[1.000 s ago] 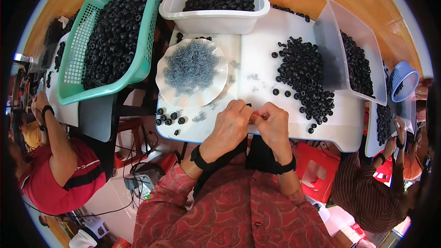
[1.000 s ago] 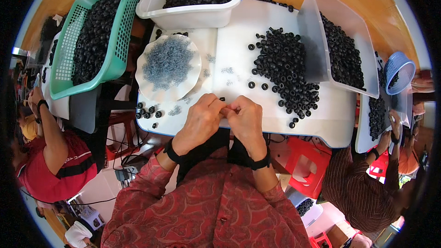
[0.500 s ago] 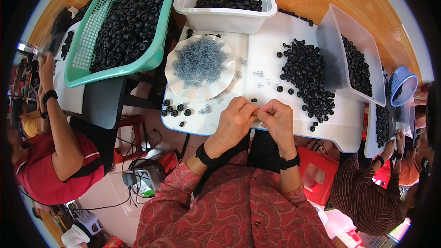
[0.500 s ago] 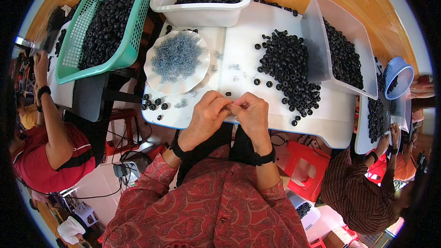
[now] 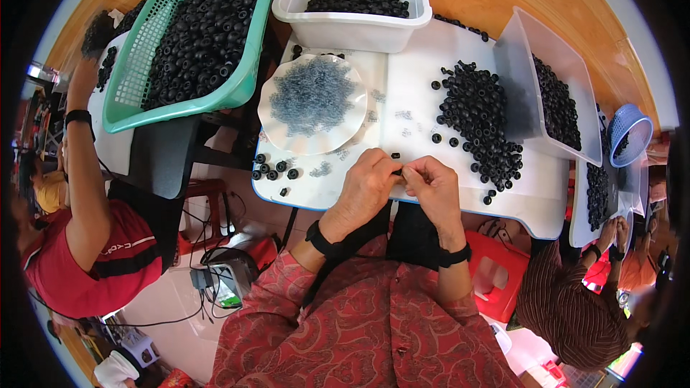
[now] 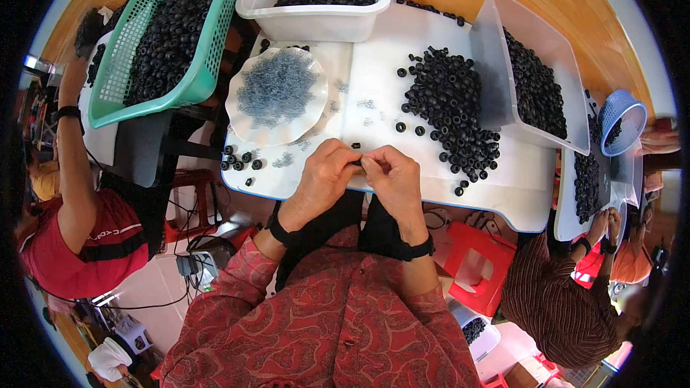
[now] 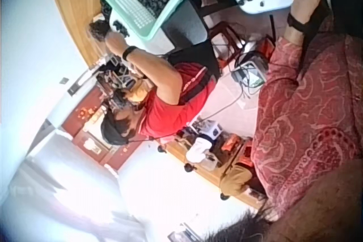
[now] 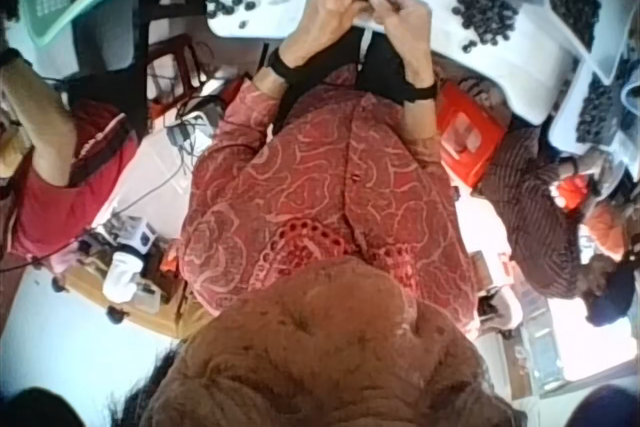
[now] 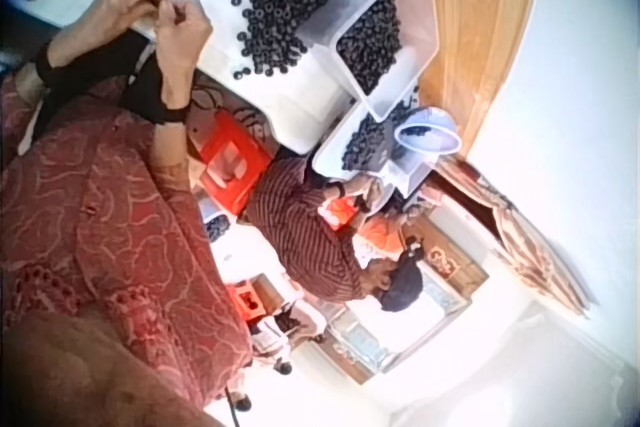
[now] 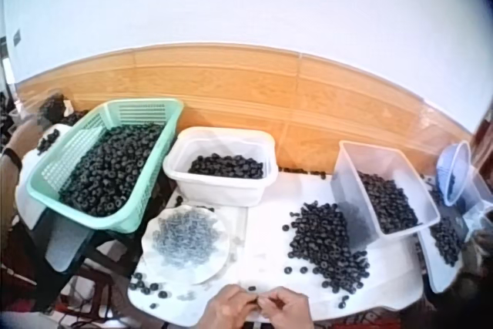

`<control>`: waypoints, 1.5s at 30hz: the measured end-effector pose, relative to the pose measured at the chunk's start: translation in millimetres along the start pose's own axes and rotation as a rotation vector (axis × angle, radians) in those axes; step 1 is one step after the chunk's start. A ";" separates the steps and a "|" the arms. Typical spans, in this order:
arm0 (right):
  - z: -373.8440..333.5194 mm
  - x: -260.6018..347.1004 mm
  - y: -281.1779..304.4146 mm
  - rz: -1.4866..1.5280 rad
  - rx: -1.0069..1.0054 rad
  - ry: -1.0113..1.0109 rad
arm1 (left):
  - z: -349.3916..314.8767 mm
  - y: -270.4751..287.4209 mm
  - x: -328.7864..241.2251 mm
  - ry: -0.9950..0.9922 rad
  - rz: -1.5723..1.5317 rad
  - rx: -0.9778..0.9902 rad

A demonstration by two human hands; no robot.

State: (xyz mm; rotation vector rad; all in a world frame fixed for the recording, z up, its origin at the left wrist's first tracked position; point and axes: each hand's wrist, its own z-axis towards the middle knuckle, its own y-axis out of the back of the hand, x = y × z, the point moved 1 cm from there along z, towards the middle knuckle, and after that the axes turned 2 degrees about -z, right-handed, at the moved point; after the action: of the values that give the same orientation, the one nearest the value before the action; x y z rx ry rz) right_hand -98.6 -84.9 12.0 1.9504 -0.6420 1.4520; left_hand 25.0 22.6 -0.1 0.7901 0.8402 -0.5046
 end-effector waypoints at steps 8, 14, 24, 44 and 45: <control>4.8 0.9 -1.1 0.043 -0.011 -0.045 | 3.1 -1.5 -0.5 0.004 0.016 0.023; 5.8 7.8 -4.7 -0.133 -0.073 -0.108 | 6.2 0.1 -5.6 0.043 0.043 0.081; 5.2 -3.9 -7.0 -0.150 -0.066 -0.013 | 3.3 -1.1 -6.7 0.034 0.117 0.081; -9.8 -17.1 -4.7 0.046 -0.049 0.147 | -8.2 -7.7 -15.0 0.022 0.202 -0.006; -10.2 -18.9 -4.1 0.022 -0.066 0.168 | -8.2 -7.5 -15.3 0.027 0.168 -0.021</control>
State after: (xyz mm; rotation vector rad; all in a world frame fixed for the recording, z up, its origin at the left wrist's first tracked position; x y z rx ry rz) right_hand -107.7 -74.3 -4.8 1.7545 -0.6289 1.5691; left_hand 7.2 25.8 5.8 0.8412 0.7949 -0.3365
